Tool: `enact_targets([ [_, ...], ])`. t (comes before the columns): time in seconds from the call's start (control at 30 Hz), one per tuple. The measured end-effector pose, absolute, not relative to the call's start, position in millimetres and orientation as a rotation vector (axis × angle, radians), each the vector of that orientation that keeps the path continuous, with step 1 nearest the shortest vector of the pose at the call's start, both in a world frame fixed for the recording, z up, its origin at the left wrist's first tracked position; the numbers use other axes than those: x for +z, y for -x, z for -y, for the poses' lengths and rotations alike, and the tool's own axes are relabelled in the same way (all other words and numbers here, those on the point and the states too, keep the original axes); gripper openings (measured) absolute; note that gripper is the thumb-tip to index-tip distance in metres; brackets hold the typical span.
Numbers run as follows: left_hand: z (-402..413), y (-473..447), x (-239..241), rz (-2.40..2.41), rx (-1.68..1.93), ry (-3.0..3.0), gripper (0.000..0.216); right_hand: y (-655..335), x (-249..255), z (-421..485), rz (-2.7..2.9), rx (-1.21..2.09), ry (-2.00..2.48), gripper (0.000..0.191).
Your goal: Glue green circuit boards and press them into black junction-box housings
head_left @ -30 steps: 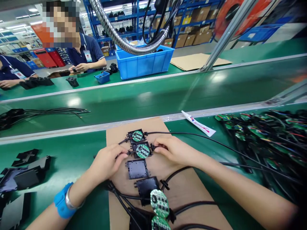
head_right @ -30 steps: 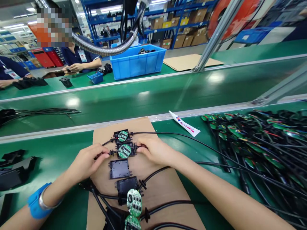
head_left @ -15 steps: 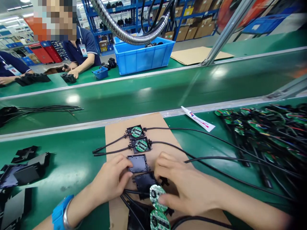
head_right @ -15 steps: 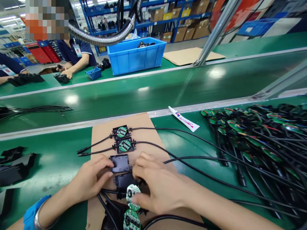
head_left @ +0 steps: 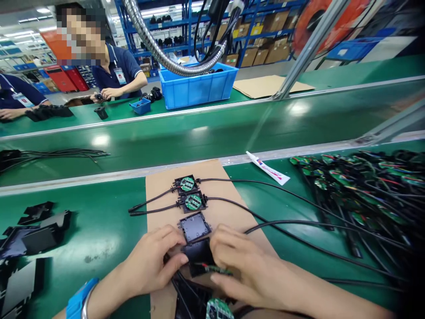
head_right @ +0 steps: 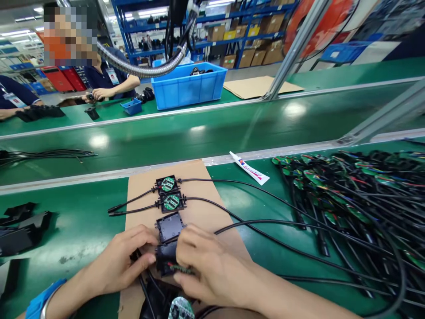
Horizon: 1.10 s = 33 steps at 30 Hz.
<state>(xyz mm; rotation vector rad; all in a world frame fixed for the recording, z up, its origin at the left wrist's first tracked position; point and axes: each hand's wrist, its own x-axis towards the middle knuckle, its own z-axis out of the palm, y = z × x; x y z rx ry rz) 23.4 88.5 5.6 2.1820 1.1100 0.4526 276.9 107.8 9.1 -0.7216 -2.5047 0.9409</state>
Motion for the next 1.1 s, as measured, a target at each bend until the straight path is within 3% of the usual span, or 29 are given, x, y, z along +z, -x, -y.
enact_targets([
  [0.13, -87, -15, 23, -1.155, 0.398, -2.221, 0.018, -283, 24, -140, 2.309, 0.968, 0.78, 0.022],
  [0.23, -85, -7, 22, -1.409, 0.326, -2.3, 0.026, -293, 15, -162, 2.333, 1.109, 0.962, 0.039],
  [0.3, -83, -4, 14, -1.539, 0.233, -2.375, 0.029, -299, 3, -170, 2.374, 1.133, 1.054, 0.034],
  [0.4, -81, -5, 1, -1.624, 0.121, -2.479, 0.03, -305, -14, -172, 2.485, 0.888, 1.047, 0.007],
  [0.5, -81, -11, -3, -1.695, 0.071, -2.574, 0.03, -305, -23, -168, 2.552, 0.612, 0.963, 0.02],
  [0.73, -91, -19, 5, -1.803, -0.132, -2.631, 0.028, -300, -31, -166, 2.64, 0.28, 0.994, 0.022],
  [0.83, -92, -19, 10, -1.805, -0.012, -2.663, 0.02, -300, -23, -155, 2.631, 0.179, 1.015, 0.023],
  [0.93, -86, -20, 16, -1.436, 0.21, -2.641, 0.02, -303, -7, -128, 2.623, 0.37, 0.97, 0.019],
  [1.03, -77, -20, 19, -1.087, 0.168, -2.506, 0.019, -305, 6, -97, 2.672, 0.838, 0.926, 0.003],
  [1.1, -73, -19, 18, -1.052, 0.154, -2.483, 0.017, -305, 9, -84, 2.666, 1.056, 0.949, 0.005],
])
